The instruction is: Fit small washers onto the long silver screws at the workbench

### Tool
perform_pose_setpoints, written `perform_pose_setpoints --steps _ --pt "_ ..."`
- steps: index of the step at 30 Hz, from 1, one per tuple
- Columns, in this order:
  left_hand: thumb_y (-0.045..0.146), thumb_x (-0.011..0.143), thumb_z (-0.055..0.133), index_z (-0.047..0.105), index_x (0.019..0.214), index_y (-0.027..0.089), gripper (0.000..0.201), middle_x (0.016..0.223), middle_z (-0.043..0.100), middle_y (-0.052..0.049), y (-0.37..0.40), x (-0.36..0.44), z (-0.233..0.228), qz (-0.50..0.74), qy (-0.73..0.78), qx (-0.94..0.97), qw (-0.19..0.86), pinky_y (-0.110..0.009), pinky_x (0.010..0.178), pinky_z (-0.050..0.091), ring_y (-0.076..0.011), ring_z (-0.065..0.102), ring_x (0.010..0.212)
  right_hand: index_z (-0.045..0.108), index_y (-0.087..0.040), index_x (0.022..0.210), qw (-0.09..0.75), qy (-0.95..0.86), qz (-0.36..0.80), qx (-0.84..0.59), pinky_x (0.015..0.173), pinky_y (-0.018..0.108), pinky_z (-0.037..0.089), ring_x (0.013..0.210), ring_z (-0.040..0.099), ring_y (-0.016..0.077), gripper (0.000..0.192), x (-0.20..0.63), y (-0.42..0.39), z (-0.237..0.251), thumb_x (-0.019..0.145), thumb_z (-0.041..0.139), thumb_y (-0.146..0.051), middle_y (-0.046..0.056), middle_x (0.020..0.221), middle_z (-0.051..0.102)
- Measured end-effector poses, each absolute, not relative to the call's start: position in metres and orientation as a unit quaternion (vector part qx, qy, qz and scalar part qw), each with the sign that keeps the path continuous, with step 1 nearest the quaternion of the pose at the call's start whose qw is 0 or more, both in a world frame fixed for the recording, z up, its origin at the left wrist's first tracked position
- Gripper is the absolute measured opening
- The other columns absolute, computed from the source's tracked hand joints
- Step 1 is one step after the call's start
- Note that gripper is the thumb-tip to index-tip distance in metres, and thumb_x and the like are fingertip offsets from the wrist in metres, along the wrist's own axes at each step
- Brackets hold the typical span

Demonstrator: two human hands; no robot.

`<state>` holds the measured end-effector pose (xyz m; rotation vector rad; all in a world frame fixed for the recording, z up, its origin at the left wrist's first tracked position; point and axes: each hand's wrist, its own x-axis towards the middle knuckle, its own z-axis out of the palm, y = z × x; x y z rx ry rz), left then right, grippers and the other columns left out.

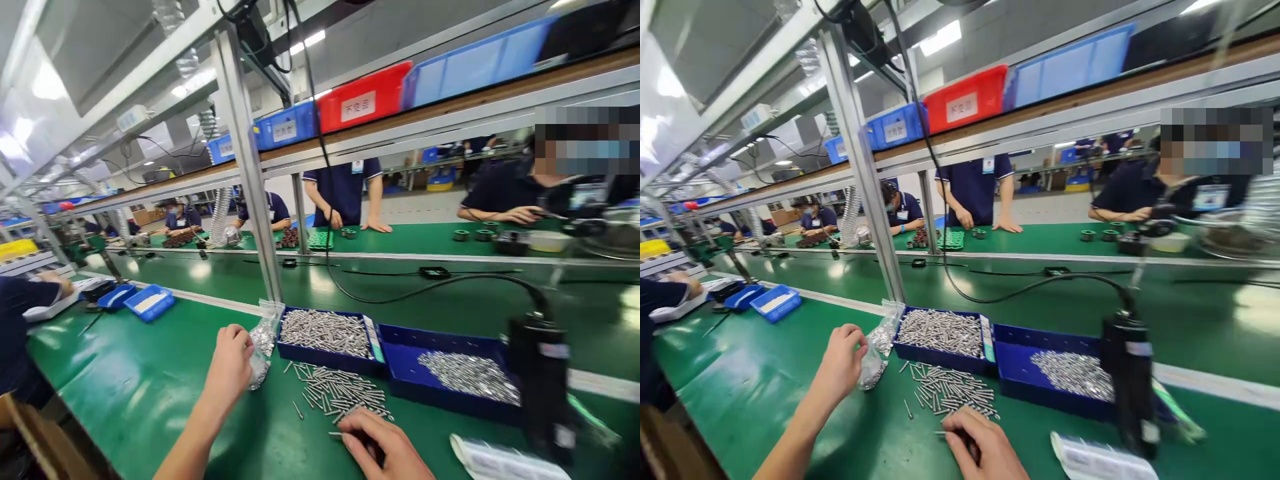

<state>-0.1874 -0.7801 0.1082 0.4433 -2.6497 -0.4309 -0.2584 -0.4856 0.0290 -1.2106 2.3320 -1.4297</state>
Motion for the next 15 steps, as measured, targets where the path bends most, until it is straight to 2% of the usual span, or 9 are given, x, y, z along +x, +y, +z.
perform_pose_setpoints --steps 2,4,6,8,11,15 --pt "0.028 0.097 0.045 0.058 0.087 0.019 0.018 0.09 0.057 -0.006 -0.758 -0.191 0.103 -0.329 -0.914 0.099 0.217 -0.032 0.078 0.045 -0.0215 0.054 0.086 0.068 -0.022 0.09 0.08 0.765 -0.527 -0.362 0.07 0.028 0.052 0.078 0.064 0.0189 0.023 -0.257 -0.487 0.033 0.097 0.053 -0.038 0.005 0.088 0.069" --pt "0.045 0.094 0.054 0.054 0.084 0.019 0.027 0.074 0.052 0.0 -0.729 -0.194 0.089 -0.544 -0.829 0.056 0.116 -0.025 0.059 0.039 -0.016 0.049 0.067 0.068 -0.02 0.093 0.092 0.737 -0.594 -0.31 0.074 0.029 0.054 0.083 0.065 0.0201 0.023 -0.257 -0.488 0.032 0.094 0.059 -0.04 0.006 0.092 0.07" --pt "0.054 0.088 0.062 0.053 0.081 0.018 0.038 0.067 0.049 0.002 -0.7 -0.194 0.072 -0.677 -0.735 0.044 -0.01 -0.022 0.051 0.031 -0.0117 0.043 0.057 0.068 -0.019 0.094 0.099 0.709 -0.648 -0.261 0.074 0.03 0.055 0.084 0.066 0.0206 0.024 -0.258 -0.489 0.029 0.091 0.065 -0.043 0.007 0.093 0.07" --pt "0.056 0.084 0.068 0.054 0.078 0.017 0.043 0.064 0.051 0.002 -0.678 -0.193 0.057 -0.732 -0.676 0.054 -0.065 -0.021 0.049 0.029 -0.0089 0.039 0.052 0.068 -0.018 0.093 0.095 0.697 -0.673 -0.229 0.069 0.028 0.054 0.081 0.065 0.02 0.026 -0.259 -0.489 0.026 0.088 0.068 -0.044 0.007 0.09 0.07" --pt "0.053 0.081 0.075 0.058 0.075 0.015 0.042 0.063 0.054 0.0 -0.665 -0.192 0.045 -0.763 -0.638 0.077 -0.07 -0.021 0.05 0.033 -0.0082 0.042 0.052 0.069 -0.019 0.094 0.076 0.701 -0.67 -0.23 0.065 0.027 0.052 0.08 0.063 0.0189 0.023 -0.26 -0.488 0.026 0.091 0.066 -0.042 0.006 0.09 0.068" --pt "0.046 0.081 0.078 0.063 0.079 0.013 0.036 0.07 0.057 -0.001 -0.669 -0.194 0.045 -0.773 -0.624 0.101 -0.052 -0.021 0.053 0.039 -0.0096 0.048 0.058 0.073 -0.021 0.102 0.039 0.711 -0.637 -0.294 0.073 0.029 0.05 0.085 0.062 0.0179 0.022 -0.261 -0.486 0.032 0.099 0.056 -0.034 0.006 0.093 0.066"
